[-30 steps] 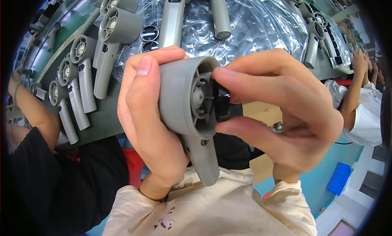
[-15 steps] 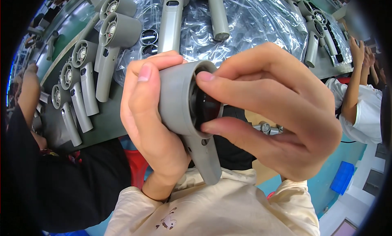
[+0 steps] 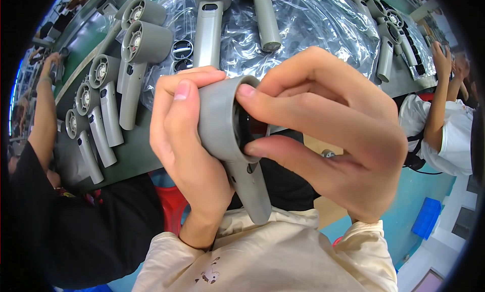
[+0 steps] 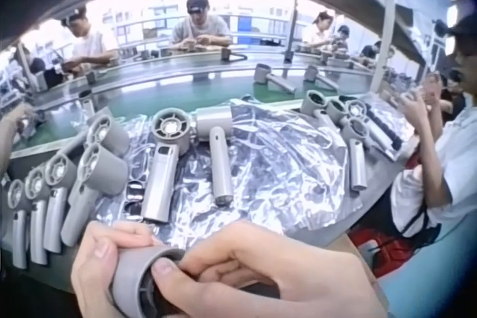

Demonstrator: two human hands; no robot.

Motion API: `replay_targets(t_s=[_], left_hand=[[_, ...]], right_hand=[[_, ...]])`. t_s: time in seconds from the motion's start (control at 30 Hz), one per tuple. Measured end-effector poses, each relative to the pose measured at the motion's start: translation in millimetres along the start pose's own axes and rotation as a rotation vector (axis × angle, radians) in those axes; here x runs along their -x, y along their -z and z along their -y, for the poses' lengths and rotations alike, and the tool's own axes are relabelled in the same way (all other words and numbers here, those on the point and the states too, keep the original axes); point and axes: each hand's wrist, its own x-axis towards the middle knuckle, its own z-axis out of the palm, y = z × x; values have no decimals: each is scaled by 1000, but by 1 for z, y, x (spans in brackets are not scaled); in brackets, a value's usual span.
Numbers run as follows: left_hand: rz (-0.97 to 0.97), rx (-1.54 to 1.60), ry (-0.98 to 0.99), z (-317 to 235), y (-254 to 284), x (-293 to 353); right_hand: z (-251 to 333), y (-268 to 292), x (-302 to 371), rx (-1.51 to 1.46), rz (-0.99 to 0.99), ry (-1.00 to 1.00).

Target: The person assembles black internal components into grey handheld device plastic housings by hand, then secures them with black caps.

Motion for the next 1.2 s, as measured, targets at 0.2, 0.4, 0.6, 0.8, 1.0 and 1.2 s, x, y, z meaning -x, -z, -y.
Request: replay_targets(t_s=[0.2,0.4,0.6,0.8,1.0,1.2], left_hand=[[14,45,44,-3,-3,3],[79,28,85,-5,-1,5],[-10,154,151,-7,-4,4],[-11,61,100,-12,-5,3],[-14,75,144,-15,-5,4],[12,43,157,-14,-4,1]], right_hand=[[-1,-2,5,-53,-46,-66],[-1,7,5,-144,-5,-96],[-2,16,4,-243,57,-131],[-12,15,9,-463,27,-177],[-13,10,11,-481,-5,-161],[-19,13,11,-423,28,-95]])
